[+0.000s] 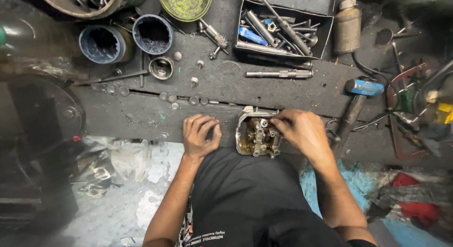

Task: The person cleans a metal engine head with a rag, then uses a screwdriver to adjust internal components. They tap the assembly with a hammer and continue manipulating parts by hand, turning the head over to inspect different sides.

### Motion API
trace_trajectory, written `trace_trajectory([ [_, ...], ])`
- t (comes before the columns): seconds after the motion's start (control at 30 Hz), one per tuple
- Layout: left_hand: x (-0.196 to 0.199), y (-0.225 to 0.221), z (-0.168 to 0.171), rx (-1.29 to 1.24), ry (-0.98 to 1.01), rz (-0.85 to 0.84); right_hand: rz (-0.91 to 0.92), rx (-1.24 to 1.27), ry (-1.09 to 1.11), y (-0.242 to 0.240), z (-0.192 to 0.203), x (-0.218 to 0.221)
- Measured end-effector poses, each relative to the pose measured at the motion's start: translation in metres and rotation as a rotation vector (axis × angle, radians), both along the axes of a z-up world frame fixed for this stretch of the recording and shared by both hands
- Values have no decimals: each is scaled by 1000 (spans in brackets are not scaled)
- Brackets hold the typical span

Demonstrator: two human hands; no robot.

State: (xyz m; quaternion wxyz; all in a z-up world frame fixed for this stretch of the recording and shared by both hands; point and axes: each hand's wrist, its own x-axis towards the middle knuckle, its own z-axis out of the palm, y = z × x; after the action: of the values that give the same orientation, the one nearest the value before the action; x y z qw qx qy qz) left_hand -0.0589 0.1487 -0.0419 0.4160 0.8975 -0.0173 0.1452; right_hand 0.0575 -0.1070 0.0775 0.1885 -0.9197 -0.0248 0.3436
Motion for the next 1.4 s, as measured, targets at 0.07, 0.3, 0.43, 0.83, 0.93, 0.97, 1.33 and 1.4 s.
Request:
trace_trajectory([
  [0.07, 0, -1, 1, -7, 6, 8, 48, 29, -52, -6, 4, 1],
  [0.3, 0, -2, 3, -20, 5, 26, 294, 151, -147, -6, 0, -4],
  [0.43, -4, -3, 4, -19, -28, 33, 375, 32, -151, -1, -1, -12],
  [0.83, -10, -9, 1, -10, -82, 62, 318, 149, -396, -14, -18, -38],
  [0.93, -13, -11, 1, -15, -70, 55, 315, 144, -434, -15, -20, -44],
  [0.97, -13, -11, 1, -15, -66, 54, 295, 114, -380, -14, -21, -44],
  [1.33, -11, -17, 1, 34, -71, 37, 151, 29, -403, -15, -13, -60],
  [1.4, -8, -17, 1, 26, -79, 34, 127, 58, -414, -15, -9, -59],
])
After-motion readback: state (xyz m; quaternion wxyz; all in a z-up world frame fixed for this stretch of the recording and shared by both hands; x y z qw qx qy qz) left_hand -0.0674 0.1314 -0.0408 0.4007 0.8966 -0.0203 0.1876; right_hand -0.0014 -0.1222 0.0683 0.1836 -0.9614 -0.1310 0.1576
